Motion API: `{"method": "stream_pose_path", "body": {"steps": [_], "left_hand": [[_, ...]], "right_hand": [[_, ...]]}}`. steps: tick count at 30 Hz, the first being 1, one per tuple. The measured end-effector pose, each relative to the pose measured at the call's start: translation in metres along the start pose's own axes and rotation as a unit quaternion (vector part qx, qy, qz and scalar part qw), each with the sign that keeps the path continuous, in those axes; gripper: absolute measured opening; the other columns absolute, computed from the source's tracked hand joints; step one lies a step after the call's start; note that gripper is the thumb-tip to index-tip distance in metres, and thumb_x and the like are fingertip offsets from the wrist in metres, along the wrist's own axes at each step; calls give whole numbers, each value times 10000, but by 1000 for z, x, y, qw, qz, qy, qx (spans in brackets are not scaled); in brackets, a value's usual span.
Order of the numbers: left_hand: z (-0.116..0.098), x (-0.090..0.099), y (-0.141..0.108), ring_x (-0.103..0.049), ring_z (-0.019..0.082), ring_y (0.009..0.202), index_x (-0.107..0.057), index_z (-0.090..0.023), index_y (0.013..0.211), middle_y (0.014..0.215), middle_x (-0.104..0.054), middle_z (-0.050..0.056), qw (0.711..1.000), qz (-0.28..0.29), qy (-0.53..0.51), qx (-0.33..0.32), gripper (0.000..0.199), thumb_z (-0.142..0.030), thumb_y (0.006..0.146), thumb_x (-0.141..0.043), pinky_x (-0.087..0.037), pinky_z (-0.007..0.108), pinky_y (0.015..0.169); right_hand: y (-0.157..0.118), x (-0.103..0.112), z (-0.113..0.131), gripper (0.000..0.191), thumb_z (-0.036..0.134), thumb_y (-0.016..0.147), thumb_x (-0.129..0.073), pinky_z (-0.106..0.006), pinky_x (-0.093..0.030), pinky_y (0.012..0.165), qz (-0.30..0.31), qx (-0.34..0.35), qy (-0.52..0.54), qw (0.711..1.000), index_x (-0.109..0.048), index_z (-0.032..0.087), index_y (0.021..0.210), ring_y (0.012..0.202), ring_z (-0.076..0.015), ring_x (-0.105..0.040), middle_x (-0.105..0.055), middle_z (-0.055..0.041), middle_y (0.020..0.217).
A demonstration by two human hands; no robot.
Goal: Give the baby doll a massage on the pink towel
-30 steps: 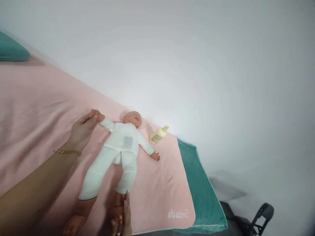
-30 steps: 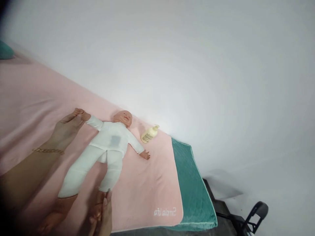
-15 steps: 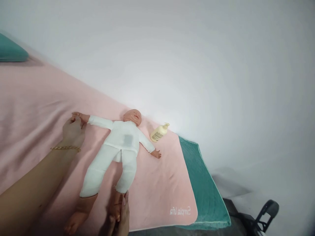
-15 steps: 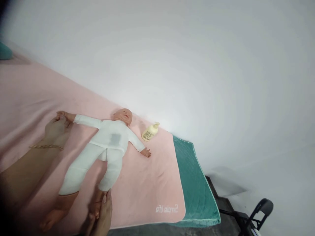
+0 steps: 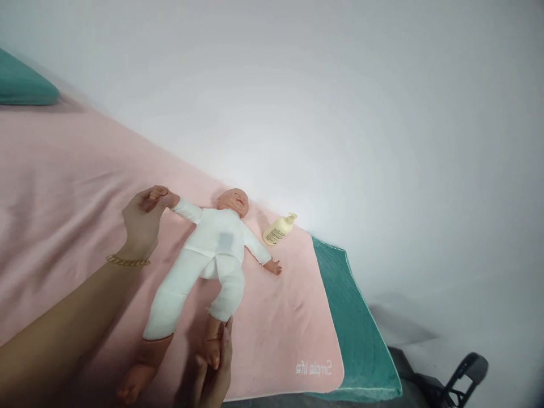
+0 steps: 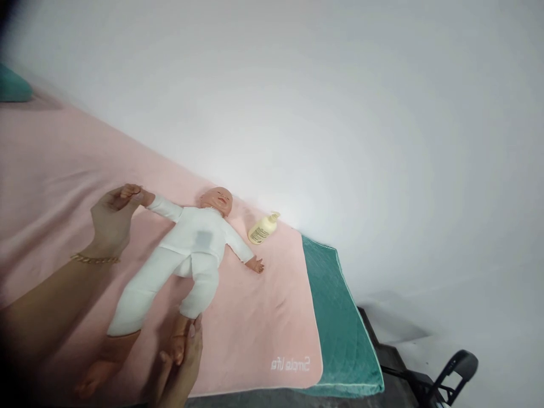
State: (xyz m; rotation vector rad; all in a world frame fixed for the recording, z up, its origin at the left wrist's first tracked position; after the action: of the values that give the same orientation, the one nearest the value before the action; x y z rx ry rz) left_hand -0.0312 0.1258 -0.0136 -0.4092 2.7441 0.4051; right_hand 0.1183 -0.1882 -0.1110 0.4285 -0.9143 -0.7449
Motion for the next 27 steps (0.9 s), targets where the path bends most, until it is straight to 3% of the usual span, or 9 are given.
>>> {"method": "stream_pose_path", "body": {"steps": [2, 6, 10, 15, 18, 22, 25, 27], "left_hand": [[-4, -5, -4, -627, 246, 1175, -633, -87, 1183, 1230, -671, 92, 1000, -11, -13, -14, 434, -333, 845, -748, -508, 415, 1099], [-13, -10, -16, -636, 258, 1201, -712, -142, 1138, 1198, -714, 46, 998, 20, 28, -46, 366, -307, 822, -798, -484, 436, 1128], [-18, -15, -29, -570, 257, 1314, -727, -216, 1139, 1241, -704, 25, 978, 90, 102, -157, 302, -341, 867, -765, -422, 432, 1175], [-12, -25, -35, -627, 263, 1232, -746, -296, 990, 1062, -761, -3, 927, 203, 150, -279, 178, -440, 905, -687, -439, 449, 1118], [-5, -29, -36, -633, 256, 1217, -754, -322, 966, 1054, -767, -23, 897, 279, 182, -292, 179, -451, 923, -639, -407, 438, 1129], [-1, -30, -36, -631, 241, 1210, -765, -333, 971, 1052, -768, -35, 881, 326, 179, -293, 181, -425, 940, -612, -435, 415, 1088], [-4, -28, -36, -637, 251, 1185, -774, -329, 964, 1056, -766, -19, 902, 317, 166, -243, 208, -479, 910, -640, -459, 424, 1080], [-9, -25, -35, -656, 262, 1119, -782, -313, 945, 1032, -766, -2, 932, 274, 144, -189, 224, -506, 855, -713, -485, 433, 1066]], "right_hand": [[13, 1, -2, 559, 373, 1045, -460, -456, -616, 946, -30, 23, 23, 999, -359, 241, 1579, 1274, -323, -629, -598, -170, 1431], [62, 5, 13, 531, 311, 1031, -514, -484, -528, 1079, 30, -20, 79, 996, -416, 210, 1543, 1405, -319, -498, -457, -168, 1555], [113, 3, 37, 506, 286, 1032, -503, -432, -519, 1093, 45, -33, 130, 990, -442, 211, 1528, 1415, -279, -493, -448, -148, 1568], [152, -2, 53, 538, 291, 1012, -540, -426, -477, 1137, 72, -46, 145, 986, -440, 193, 1531, 1444, -267, -457, -449, -133, 1570], [161, -2, 56, 540, 310, 1018, -528, -421, -458, 1153, 83, -61, 145, 984, -425, 210, 1539, 1455, -249, -442, -443, -109, 1577], [161, -1, 55, 547, 329, 1019, -533, -421, -483, 1129, 84, -63, 147, 984, -423, 215, 1542, 1452, -262, -446, -433, -112, 1582], [153, 3, 53, 553, 329, 1019, -536, -420, -494, 1119, 83, -65, 150, 983, -413, 230, 1549, 1454, -267, -442, -425, -110, 1588], [145, 7, 51, 549, 325, 1020, -537, -416, -488, 1126, 67, -62, 152, 984, -415, 232, 1546, 1457, -263, -436, -440, -109, 1579]]}}
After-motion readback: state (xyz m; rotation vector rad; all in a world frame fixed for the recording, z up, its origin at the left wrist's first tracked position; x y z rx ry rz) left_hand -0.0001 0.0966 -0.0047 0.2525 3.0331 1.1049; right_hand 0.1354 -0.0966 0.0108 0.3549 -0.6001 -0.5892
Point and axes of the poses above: each hand's wrist, its own y-axis towards the middle knuckle, its own x-axis out of the back of the hand, z = x × y, the point moved 1 cm from there along y, towards the middle knuckle
